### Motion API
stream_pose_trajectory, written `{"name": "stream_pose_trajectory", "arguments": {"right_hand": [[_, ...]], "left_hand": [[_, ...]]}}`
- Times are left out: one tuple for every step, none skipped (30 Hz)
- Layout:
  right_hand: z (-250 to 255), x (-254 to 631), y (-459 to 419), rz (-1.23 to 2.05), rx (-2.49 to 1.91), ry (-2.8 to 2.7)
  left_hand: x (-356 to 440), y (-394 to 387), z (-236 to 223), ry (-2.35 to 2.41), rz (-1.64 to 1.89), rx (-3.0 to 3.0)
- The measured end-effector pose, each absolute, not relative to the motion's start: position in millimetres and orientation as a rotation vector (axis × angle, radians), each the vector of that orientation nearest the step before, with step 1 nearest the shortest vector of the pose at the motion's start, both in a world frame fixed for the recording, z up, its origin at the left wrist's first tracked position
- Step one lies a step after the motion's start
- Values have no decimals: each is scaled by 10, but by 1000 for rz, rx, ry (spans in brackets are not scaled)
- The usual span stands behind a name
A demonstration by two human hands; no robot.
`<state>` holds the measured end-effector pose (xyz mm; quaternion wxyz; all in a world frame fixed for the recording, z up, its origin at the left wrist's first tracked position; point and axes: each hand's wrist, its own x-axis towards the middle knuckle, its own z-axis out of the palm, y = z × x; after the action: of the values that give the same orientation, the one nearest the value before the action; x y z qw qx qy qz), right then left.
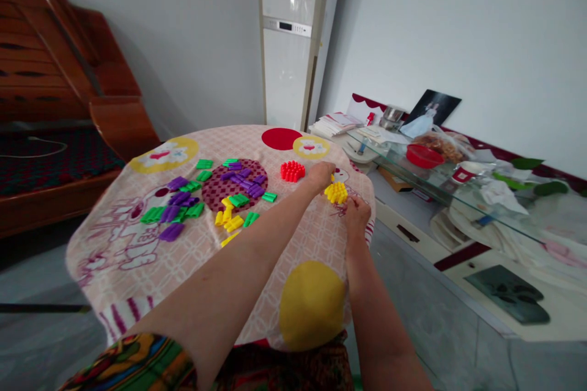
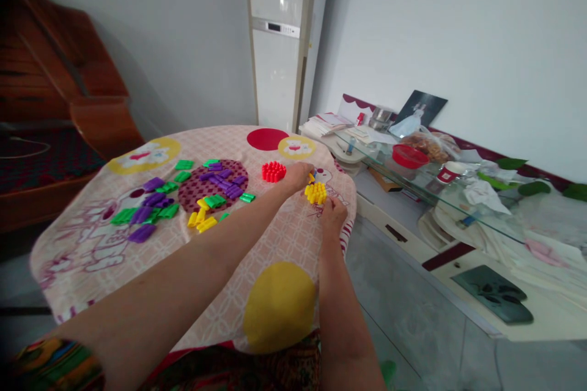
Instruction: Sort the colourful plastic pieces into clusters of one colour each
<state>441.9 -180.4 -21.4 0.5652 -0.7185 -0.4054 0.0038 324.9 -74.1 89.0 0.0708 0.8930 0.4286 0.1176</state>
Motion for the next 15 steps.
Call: {"name": "stream_pose_trajectory", "arguments": {"right_hand": [[-218,4418,-1804,18,-1688,-947],[-222,4418,-1803,26,-1683,-941],[-225,4417,-1803,34,-1675,-937],[-226,4416,-1804,41,-1666,-937],[-226,4415,-1805,46,-1658,-940],[-224,4412,-1807,49,-1654,-943],[-221,4409,-1810,49,-1655,-945],[-217,4405,-1814,48,-1660,-945],[-213,4401,-1818,46,-1668,-943],[-208,4396,-1822,42,-1676,-940],[-204,4392,-1826,36,-1682,-938],[-201,4389,-1829,31,-1685,-940],[-200,4387,-1830,25,-1687,-943],[-199,4387,-1830,19,-1688,-944],[-200,4389,-1828,16,-1689,-943]], "left_hand": [[3277,-720,879,1282,341,2693],[3302,-700,865,1277,326,2700],[3325,-681,850,1276,311,2704],[3345,-665,834,1275,295,2708],[3360,-651,816,1273,280,2711],[3372,-642,797,1269,265,2714],[3380,-636,778,1263,253,2717],[3384,-634,759,1254,242,2719],[3386,-635,741,1242,233,2721],[3387,-637,724,1229,225,2721],[3387,-640,708,1215,218,2721],[3387,-642,694,1203,214,2719],[3387,-641,682,1191,212,2717],[3387,-638,672,1182,215,2715],[3384,-633,667,1177,223,2711]]}}
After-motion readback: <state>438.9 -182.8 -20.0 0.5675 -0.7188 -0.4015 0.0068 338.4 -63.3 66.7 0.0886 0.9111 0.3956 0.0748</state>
